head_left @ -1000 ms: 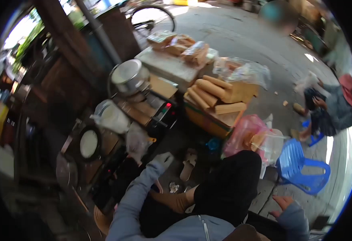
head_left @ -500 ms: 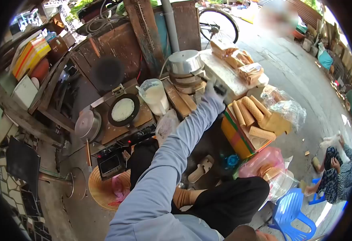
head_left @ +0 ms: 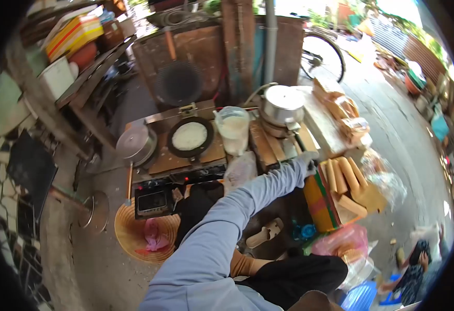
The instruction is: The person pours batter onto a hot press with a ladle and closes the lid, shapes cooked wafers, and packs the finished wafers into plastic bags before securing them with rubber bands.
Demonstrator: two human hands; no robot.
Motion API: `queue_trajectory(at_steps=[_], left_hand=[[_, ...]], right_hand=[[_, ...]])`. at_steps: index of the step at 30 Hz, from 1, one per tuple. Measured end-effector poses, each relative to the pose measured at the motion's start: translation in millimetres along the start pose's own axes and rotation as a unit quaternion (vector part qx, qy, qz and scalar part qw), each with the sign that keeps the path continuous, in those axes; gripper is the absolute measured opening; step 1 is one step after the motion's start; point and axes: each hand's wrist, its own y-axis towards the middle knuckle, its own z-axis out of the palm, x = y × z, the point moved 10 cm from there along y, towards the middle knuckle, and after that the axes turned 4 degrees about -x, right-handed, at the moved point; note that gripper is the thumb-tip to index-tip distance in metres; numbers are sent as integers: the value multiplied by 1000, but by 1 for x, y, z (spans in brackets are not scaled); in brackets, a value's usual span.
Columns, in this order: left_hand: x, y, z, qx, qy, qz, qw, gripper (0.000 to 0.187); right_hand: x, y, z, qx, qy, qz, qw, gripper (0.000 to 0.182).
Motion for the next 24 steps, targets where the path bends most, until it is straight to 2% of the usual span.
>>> queue_trajectory(at_steps=[3, 4, 5, 6, 7, 9, 10, 11, 12, 14, 16, 17, 19, 22, 24], left_hand=[[-42, -27, 0, 86, 236, 92, 963, 28], [-59, -31, -6, 107, 267, 133, 948, 28], [-104, -14, -13, 72, 541, 373, 750, 30], [-163, -84, -2, 43, 529, 538, 655, 31], [-216, -162, 1, -31, 505, 683, 527, 33], [-303, -169, -61, -244, 628, 596, 437, 37], [-340, -207, -78, -279, 611, 631, 388, 34], [-374, -222, -107, -351, 661, 573, 335, 39], [-401, -241, -139, -439, 632, 586, 254, 47], [-461, -256, -194, -545, 657, 442, 275, 57], [-500, -267, -240, -576, 633, 419, 303, 58], [-514, -267, -254, -566, 639, 385, 352, 60], [-527, -267, -268, -545, 599, 445, 382, 60], [-531, -278, -259, -583, 626, 409, 317, 54], [-525, -307, -241, -597, 591, 422, 341, 52]], right_hand=[[4, 14, 4, -27, -16, 14, 999, 58], [5, 20, 5, -37, -24, 19, 999, 59], [7, 28, 7, -49, -30, 23, 998, 59], [9, 35, 9, -61, -37, 27, 997, 60], [10, 42, 10, -76, -43, 30, 996, 60], [18, 60, 14, -105, -60, 38, 992, 62], [21, 71, 14, -121, -70, 44, 989, 62], [29, 84, 13, -139, -84, 52, 985, 63], [38, 97, 11, -149, -108, 74, 980, 59], [45, 113, 20, -187, -151, 67, 968, 59], [30, 119, 35, -190, -199, 87, 958, 60], [29, 124, 38, -184, -183, 87, 962, 60], [26, 127, 38, -195, -190, 75, 959, 58], [18, 130, 38, -235, -221, 40, 946, 55], [7, 129, 40, -284, -251, -9, 925, 53]])
